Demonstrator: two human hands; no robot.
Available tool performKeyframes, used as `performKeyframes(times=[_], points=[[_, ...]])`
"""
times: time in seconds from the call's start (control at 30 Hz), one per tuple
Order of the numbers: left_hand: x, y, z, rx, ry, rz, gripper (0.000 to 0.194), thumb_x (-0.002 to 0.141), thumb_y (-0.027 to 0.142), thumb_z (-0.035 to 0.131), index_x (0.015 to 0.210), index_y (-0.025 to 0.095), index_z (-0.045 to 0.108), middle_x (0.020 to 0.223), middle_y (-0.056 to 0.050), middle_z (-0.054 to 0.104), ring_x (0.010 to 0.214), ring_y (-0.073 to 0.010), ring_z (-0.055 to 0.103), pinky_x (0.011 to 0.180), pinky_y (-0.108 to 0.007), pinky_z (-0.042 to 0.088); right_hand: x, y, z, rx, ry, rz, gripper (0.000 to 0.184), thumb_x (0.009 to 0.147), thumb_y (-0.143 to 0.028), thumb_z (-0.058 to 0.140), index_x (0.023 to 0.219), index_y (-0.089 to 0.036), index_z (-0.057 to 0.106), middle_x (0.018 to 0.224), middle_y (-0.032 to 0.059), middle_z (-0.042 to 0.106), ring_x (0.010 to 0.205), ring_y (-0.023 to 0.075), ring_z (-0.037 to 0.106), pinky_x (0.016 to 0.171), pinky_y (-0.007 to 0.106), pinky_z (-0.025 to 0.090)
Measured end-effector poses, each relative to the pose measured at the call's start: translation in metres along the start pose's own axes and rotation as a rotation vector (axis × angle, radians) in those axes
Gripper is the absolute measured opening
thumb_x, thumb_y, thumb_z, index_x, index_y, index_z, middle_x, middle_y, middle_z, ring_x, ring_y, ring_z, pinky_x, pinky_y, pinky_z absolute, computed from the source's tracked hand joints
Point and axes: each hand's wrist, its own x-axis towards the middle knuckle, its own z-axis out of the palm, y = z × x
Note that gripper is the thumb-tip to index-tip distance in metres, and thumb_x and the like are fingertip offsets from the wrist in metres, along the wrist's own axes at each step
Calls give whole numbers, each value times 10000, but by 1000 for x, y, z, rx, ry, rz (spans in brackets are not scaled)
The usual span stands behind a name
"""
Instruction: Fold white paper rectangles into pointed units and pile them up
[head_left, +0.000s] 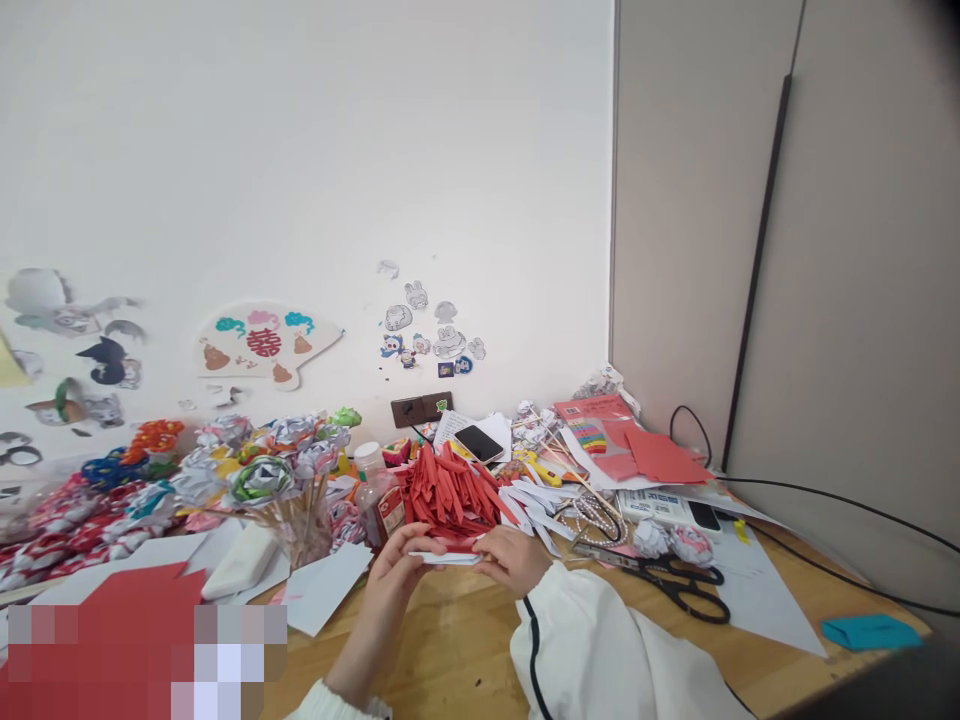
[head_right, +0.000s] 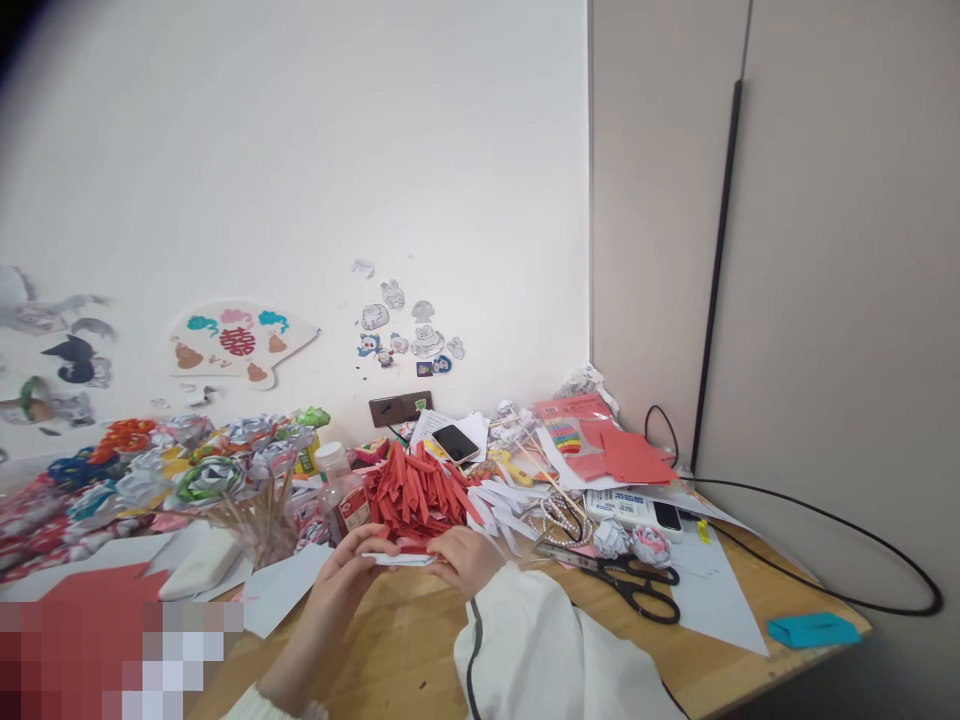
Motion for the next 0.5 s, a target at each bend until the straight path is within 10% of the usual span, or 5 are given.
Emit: performKeyframes(times=[0.5], points=[[-5,8,9,901,-20,324,116,561,231,633,664,246,684,824,-70,631,844,-250,502,795,-328,328,2,-1,9,620,50,443,141,694,-217,507,798,-164,586,684,16,580,636,123,552,623,249,440]])
